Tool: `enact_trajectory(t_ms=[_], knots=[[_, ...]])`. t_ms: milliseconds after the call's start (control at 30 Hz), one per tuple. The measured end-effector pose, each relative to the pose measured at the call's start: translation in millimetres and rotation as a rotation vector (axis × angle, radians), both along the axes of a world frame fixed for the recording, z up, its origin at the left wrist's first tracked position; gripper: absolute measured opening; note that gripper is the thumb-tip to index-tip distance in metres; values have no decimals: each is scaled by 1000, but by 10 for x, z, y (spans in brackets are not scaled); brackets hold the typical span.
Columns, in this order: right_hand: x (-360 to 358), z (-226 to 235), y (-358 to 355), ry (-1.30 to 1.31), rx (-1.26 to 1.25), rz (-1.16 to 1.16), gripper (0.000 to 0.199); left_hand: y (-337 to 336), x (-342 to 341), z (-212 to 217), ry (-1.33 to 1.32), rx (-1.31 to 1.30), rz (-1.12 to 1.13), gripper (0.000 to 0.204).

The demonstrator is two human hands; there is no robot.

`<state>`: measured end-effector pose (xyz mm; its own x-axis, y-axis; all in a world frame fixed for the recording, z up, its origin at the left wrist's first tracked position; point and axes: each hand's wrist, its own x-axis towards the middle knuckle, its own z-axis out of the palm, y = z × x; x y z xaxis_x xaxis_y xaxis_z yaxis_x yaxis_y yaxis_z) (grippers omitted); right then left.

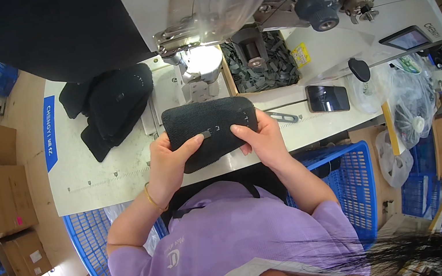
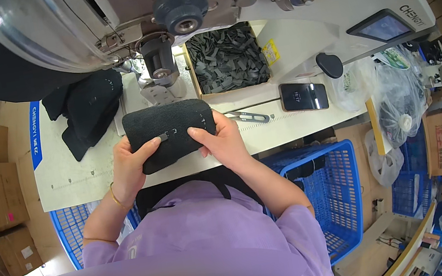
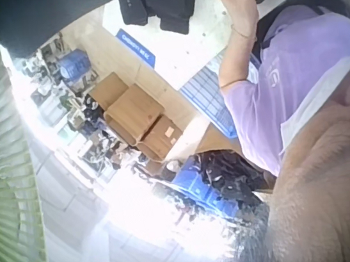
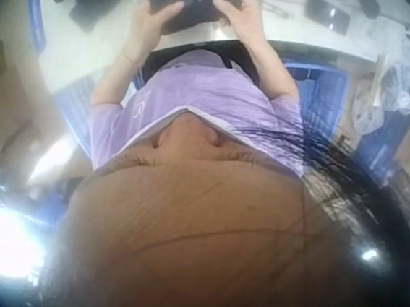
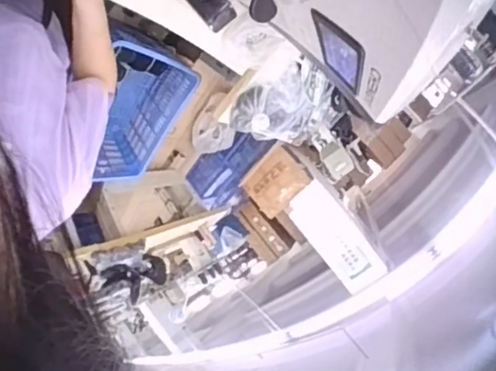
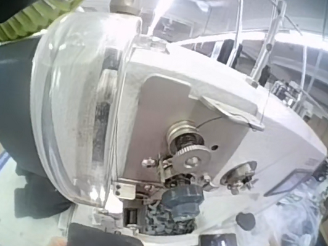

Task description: The person stitches together components of a shoe upper using an industrial sewing machine.

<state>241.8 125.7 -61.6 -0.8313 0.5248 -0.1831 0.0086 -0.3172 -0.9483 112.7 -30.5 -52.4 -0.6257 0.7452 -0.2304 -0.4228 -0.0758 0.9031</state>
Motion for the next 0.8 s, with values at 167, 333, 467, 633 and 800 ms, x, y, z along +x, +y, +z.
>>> enact_trajectory(t_ms=[167,333,467,633,800], knots=[[-7,9,17,46,-33,-2,21,45,-22,26,-2,-17,-9,22],[-29,-2,43,45,-29,7,22,75,-42,23,15,-11,-6,21],[-52,51,51,59,-11,30,22,75,-73,53,88,-10,4,21],[-226,320,114,185,137,-21,23,192,-280,267,145,28,-5,21],[-583,472,311,168,143,-159,20,429,-506,506,128,81,38,19]])
